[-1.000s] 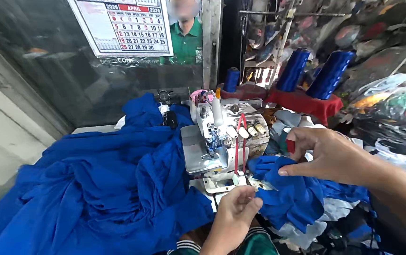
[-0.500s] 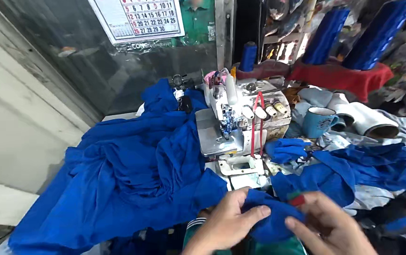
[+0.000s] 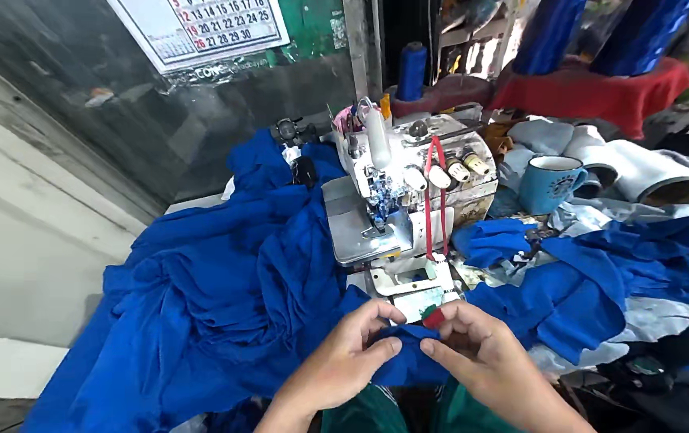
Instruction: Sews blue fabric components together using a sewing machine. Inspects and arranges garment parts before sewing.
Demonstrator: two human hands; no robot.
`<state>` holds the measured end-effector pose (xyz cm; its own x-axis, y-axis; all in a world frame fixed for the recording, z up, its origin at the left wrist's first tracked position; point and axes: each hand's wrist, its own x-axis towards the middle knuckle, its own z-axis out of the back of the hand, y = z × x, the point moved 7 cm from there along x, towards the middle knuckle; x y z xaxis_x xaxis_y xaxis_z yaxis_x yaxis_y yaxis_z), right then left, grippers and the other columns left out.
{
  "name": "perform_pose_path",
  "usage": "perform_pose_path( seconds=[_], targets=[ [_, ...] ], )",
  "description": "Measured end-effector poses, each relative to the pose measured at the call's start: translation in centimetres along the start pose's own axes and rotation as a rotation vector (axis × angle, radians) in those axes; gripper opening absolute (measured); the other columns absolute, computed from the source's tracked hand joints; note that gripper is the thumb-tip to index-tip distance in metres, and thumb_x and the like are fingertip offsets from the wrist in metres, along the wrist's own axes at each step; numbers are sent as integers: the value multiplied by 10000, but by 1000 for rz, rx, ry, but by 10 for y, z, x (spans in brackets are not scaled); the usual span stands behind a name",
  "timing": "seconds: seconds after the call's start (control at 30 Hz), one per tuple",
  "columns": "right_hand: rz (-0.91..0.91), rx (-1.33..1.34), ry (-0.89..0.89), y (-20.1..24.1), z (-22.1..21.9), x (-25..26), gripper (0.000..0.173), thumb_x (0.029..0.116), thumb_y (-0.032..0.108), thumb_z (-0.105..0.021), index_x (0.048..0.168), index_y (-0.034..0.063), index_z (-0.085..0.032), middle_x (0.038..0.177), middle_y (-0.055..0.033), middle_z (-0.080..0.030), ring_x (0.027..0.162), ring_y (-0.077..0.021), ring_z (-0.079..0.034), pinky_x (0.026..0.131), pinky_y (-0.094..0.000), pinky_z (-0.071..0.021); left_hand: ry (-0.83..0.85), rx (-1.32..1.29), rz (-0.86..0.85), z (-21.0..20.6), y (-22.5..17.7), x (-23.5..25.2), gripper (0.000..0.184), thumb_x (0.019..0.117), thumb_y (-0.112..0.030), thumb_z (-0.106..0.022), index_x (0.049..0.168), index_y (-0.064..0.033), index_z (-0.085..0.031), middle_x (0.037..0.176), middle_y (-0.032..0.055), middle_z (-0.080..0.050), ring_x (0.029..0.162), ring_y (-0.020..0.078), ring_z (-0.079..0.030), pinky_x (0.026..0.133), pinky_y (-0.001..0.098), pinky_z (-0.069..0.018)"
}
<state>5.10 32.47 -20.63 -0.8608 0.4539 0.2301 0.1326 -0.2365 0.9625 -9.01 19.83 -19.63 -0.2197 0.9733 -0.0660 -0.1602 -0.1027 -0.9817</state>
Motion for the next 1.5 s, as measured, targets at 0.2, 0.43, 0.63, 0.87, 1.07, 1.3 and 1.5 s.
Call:
perform_pose_path(
  seconds=[0.2,0.43,0.63,0.87,1.07,1.3,1.5],
  targets=[
    [-162,1,-226,-32,-6,7,248,960,200,-701,1182,111,-638,975,-57,-730,779,-201,-724,654,-339,-638,-428,359,-18,34,-9,28,317,973,-346,-707,1264,-263,-612,958,-36,-718,786,128,-706,680,332,-628],
    [-214,-48,-304,-53,-15,-9,296,937,185,-728,1206,134,-616,911,7,-747,647,-162,-724,547,-325,-647,-604,765,-111,29,1,-9,209,1013,-370,-600,1049,-248,-765,992,-101,-690,790,6,-653,668,218,-590],
    [-213,-82,-291,-54,-13,-15,321,929,180,-729,1223,132,-612,903,19,-741,640,-151,-726,536,-336,-657,-555,1016,103,17,8,29,302,974,-485,-597,1110,-247,-724,1033,-56,-698,958,120,-676,815,410,-590],
    [-171,-167,-290,-57,-5,-17,299,942,218,-706,1223,145,-633,945,43,-735,682,-90,-714,575,-284,-643,-596,929,107,24,17,16,176,957,-415,-655,975,-268,-751,917,-119,-690,828,39,-658,742,308,-587],
    [-92,-382,-252,-40,3,-29,429,911,282,-740,1288,108,-630,1170,-21,-652,740,-59,-674,614,-246,-621,-666,884,-210,19,4,4,123,966,-332,-689,988,-265,-791,1011,-111,-705,919,26,-666,788,244,-591],
    [65,-426,-141,-10,-14,2,270,989,258,-645,1232,146,-683,1136,8,-690,772,-50,-668,654,-240,-606,-680,959,-313,14,2,1,148,1000,-285,-650,1039,-225,-779,1048,-95,-708,1008,64,-660,880,303,-576],
    [-29,-474,25,-18,-29,37,290,974,303,-651,1250,211,-643,1162,50,-713,818,-63,-691,722,-288,-607,-690,1013,-375,16,-8,-8,144,997,-275,-647,1010,-224,-781,1043,-90,-719,1027,92,-659,904,335,-561]
  ],
)
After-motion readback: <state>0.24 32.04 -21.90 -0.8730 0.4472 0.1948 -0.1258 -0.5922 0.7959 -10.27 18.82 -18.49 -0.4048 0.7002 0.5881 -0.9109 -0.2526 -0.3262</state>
